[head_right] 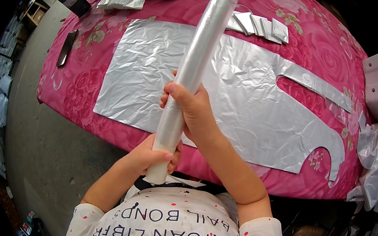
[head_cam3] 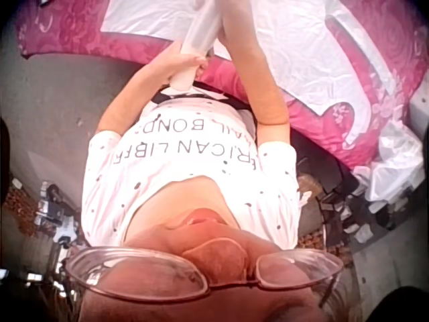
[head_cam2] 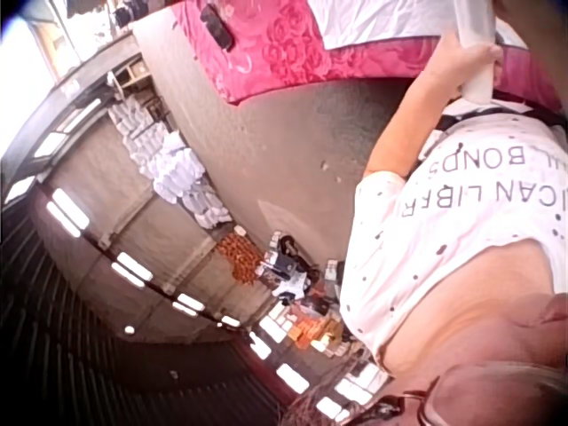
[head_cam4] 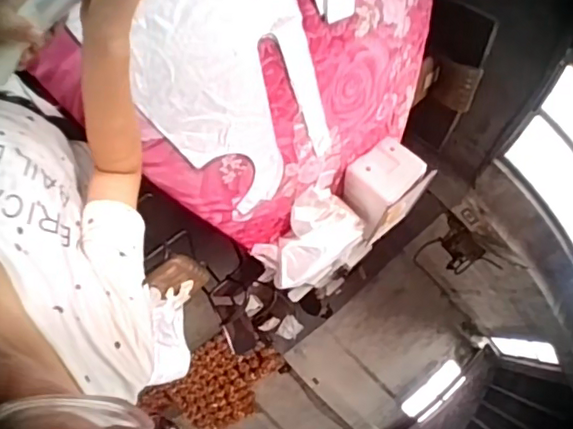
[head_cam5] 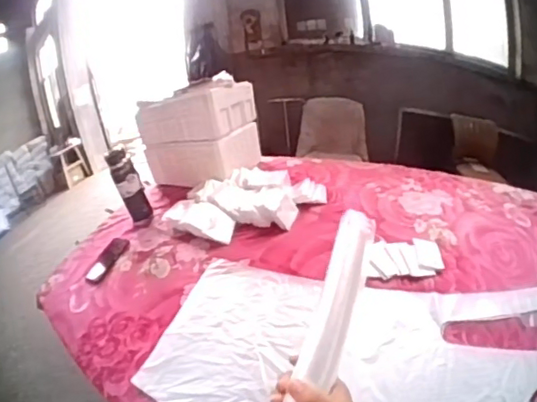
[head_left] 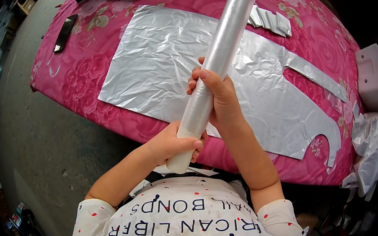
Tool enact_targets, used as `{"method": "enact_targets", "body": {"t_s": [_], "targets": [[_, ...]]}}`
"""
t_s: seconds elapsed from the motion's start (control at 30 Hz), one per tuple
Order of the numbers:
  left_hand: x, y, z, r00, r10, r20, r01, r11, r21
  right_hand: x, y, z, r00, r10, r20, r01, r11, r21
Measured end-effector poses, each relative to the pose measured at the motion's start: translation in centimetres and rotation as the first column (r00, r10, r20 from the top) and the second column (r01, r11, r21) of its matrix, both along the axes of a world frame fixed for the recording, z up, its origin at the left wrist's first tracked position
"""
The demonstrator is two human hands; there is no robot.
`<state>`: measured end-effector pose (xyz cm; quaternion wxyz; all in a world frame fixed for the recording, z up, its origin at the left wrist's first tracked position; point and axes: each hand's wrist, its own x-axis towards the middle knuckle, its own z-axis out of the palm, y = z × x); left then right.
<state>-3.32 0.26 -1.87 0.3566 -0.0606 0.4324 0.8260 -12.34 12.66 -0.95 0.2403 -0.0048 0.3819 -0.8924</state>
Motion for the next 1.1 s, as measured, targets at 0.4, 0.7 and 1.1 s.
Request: {"method": "enact_targets", "body": {"t_s": [0.4,0.7,1.1], "targets": [[0.0,-1.4,-2.0,0.993,-0.039,-0.109,-0.021,0.864,-0.502,1.0,1.9,-3.7,0.989,-0.139,0.055,0.129,0.978,0.162],[4.8,-3.8,-2.0,0.963,-0.207,0.172,0.267,0.813,-0.517,-7.0,13.0,-5.5,0.901,-0.360,-0.244,0.434,0.713,0.551],[4.4,-4.3,-1.4,0.945,-0.281,0.169,0.326,0.736,-0.594,-7.6,15.5,-2.8,0.901,0.419,0.109,-0.348,0.550,0.759]]}}
